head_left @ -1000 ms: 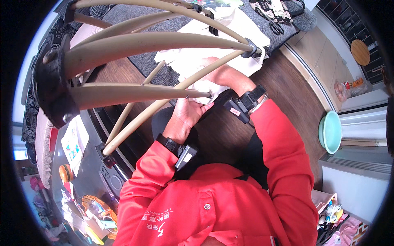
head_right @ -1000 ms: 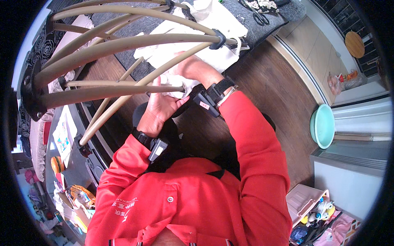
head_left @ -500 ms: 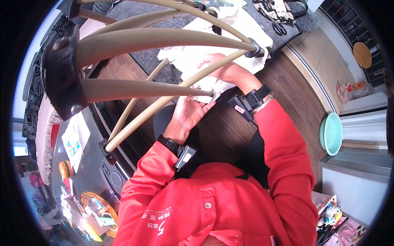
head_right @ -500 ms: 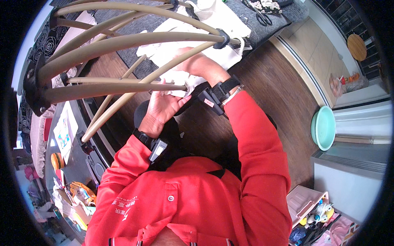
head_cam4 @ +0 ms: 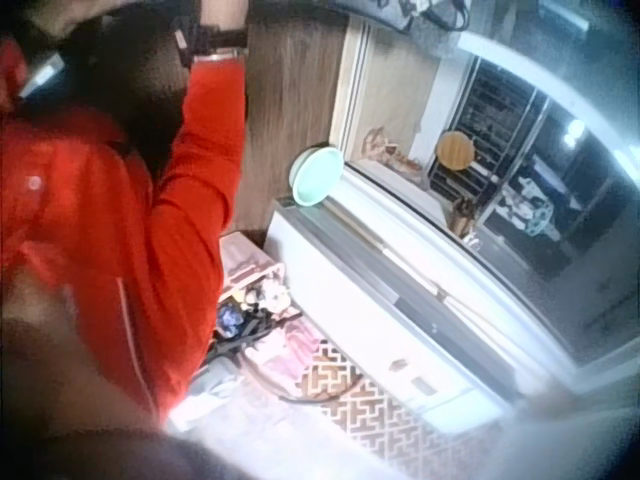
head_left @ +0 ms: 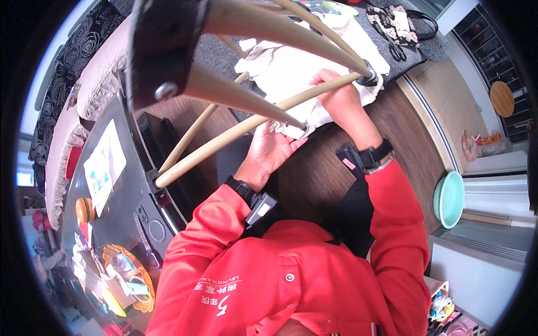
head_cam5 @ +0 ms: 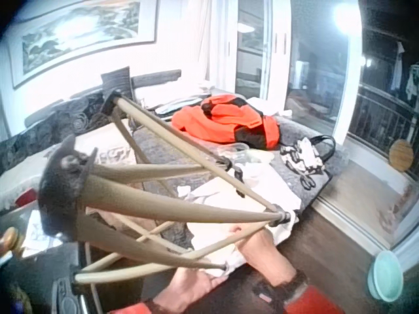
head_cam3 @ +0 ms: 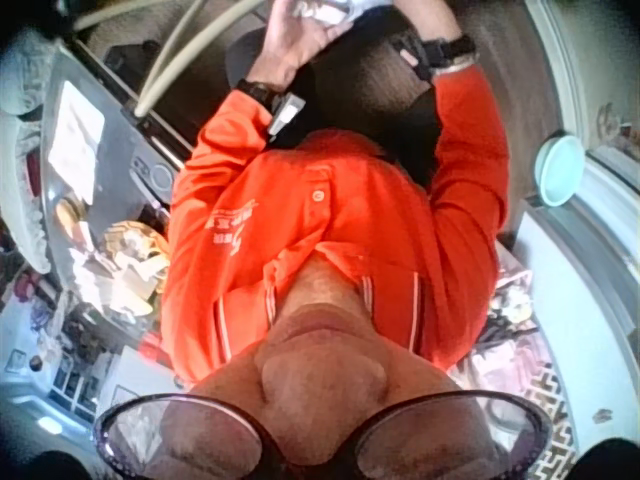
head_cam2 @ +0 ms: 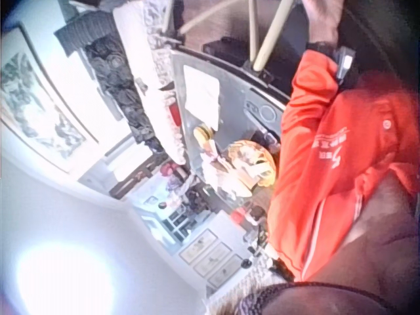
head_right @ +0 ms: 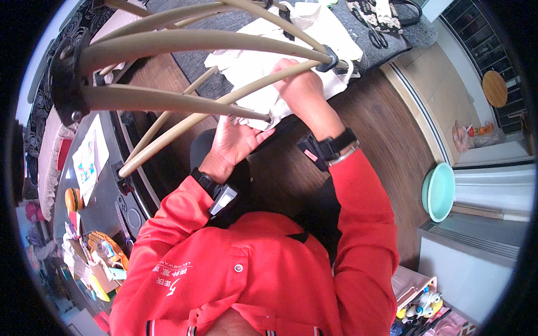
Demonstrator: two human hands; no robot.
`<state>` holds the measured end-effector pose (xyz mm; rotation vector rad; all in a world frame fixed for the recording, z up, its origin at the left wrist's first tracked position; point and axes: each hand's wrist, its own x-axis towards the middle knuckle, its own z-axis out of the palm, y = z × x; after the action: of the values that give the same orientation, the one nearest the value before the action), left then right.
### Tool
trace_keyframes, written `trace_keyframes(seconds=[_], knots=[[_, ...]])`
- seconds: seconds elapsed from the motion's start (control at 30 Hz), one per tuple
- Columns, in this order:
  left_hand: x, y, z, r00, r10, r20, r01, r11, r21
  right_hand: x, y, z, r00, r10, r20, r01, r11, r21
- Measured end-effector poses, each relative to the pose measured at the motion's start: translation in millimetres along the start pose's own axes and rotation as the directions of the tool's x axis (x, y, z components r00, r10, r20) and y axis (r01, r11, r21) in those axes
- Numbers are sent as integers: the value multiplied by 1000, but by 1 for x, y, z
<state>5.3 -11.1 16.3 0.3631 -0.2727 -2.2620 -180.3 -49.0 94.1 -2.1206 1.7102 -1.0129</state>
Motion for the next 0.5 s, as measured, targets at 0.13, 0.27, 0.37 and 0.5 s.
trace_keyframes(seconds=[0.13, 0.27, 0.37, 0.5], knots=[[-2, -3, 5, 999, 17, -34, -17, 1000, 14, -36, -23, -16, 983, 186, -5, -185, 980, 69], [-2, -5, 8, 1000, 14, 10, -14, 997, -79, -87, -48, -3, 990, 137, -21, -126, 957, 263], [-4, -8, 4, 1000, 18, 20, -15, 991, -133, -110, -62, 24, 960, 233, 155, -279, 845, 457], [-3, -11, -14, 968, 17, 250, 59, 954, -293, -109, -62, 41, 962, 249, 115, -274, 894, 355]])
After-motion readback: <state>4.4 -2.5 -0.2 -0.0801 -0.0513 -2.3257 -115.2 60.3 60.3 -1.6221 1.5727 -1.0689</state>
